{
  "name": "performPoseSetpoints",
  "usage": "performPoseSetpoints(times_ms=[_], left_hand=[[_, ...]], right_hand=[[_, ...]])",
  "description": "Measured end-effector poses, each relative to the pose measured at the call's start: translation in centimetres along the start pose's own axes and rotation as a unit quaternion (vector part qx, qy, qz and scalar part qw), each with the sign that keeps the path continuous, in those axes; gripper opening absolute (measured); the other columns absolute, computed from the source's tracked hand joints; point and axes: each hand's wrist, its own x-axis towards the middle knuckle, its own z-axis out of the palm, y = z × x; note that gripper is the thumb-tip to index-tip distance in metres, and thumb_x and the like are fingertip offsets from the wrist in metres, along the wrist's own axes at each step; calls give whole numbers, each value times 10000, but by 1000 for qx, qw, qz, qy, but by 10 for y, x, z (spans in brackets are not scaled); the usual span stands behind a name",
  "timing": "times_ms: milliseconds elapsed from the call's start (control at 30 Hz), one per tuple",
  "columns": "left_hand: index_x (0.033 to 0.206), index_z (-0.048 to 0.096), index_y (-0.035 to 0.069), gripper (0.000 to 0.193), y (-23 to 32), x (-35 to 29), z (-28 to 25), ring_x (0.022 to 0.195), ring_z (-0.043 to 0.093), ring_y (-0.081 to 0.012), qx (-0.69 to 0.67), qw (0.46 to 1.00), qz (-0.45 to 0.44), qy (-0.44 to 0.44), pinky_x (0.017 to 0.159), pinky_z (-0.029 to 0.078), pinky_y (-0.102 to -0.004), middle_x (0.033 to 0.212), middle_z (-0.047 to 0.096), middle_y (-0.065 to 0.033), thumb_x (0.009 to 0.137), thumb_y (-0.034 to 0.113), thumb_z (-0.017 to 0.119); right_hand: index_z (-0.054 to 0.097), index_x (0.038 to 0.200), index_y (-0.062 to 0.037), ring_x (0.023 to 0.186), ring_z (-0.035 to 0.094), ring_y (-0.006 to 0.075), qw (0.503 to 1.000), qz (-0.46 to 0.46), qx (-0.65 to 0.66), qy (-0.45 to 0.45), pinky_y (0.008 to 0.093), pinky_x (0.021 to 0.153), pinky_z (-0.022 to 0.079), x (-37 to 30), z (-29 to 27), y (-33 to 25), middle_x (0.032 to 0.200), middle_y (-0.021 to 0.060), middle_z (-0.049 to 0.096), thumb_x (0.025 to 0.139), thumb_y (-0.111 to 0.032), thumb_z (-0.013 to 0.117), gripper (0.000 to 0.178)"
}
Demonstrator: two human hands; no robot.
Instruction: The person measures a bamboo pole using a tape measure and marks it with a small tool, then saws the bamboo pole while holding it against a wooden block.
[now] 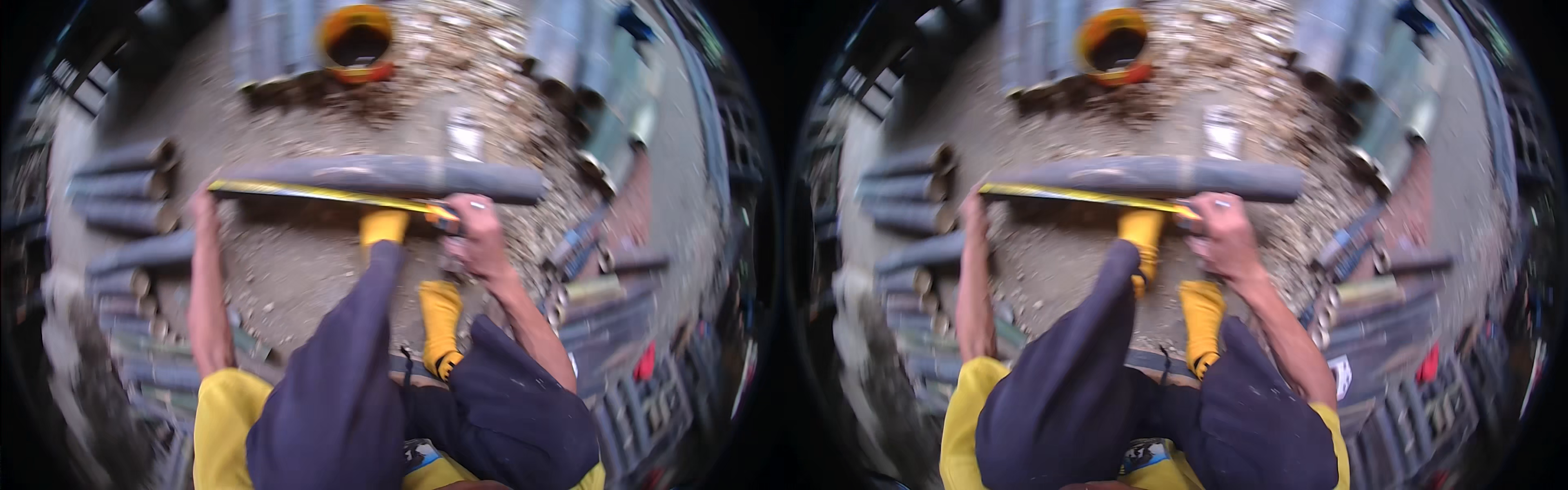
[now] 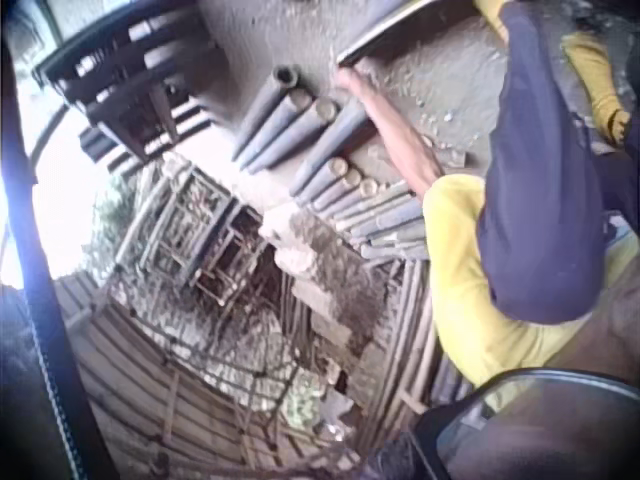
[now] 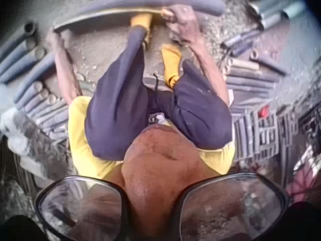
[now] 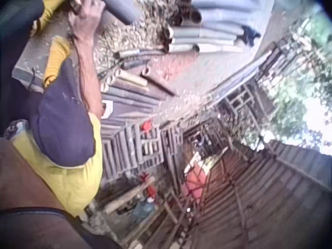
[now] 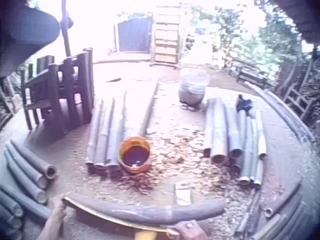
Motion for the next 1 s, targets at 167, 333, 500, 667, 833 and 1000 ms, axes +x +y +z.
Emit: performPoseSetpoints(times_ms=[167,333,500,667,833,1000], left_hand=[[994,631,55,248,15,31,-53,845,586,-168,71,996,16,41,734,472,-342,904,622,-55,793,193,672],[1126,600,13,357,33,-37,18,995,567,-246,475,780,369,175,892,431,-335,1078,613,-147,804,166,625],[1170,568,16,371,63,-156,180,1000,572,-171,263,825,279,-415,848,468,-299,1124,602,-97,842,182,621],[1235,548,125,431,68,-261,327,1080,541,-164,311,571,305,-696,932,428,-378,1228,555,-47,825,231,629],[1255,528,159,550,44,-273,400,1103,494,-197,317,455,201,-808,975,378,-399,1209,563,-29,723,158,667],[1186,528,120,521,32,-278,409,1111,474,-218,303,471,167,-811,994,353,-392,1248,528,-34,687,119,675]], right_hand=[[547,977,-58,924,539,319,997,19,27,63,397,830,463,-7,-7,18,902,155,579,582,-75,717,430],[584,940,-35,881,551,334,963,100,-95,230,447,798,458,-36,-72,80,901,166,584,670,-9,638,277],[586,950,-20,907,550,329,965,140,-84,203,431,835,448,-48,-85,132,930,166,572,646,4,619,307],[586,941,-28,920,551,317,967,134,-46,211,425,861,450,-41,-78,131,935,154,567,621,13,627,325],[585,946,-36,975,549,320,964,121,-54,230,407,874,450,-41,-79,133,987,143,572,630,11,635,323],[558,1110,-89,1043,518,309,960,150,29,235,444,902,447,-57,-79,142,1062,133,557,650,18,600,474]])
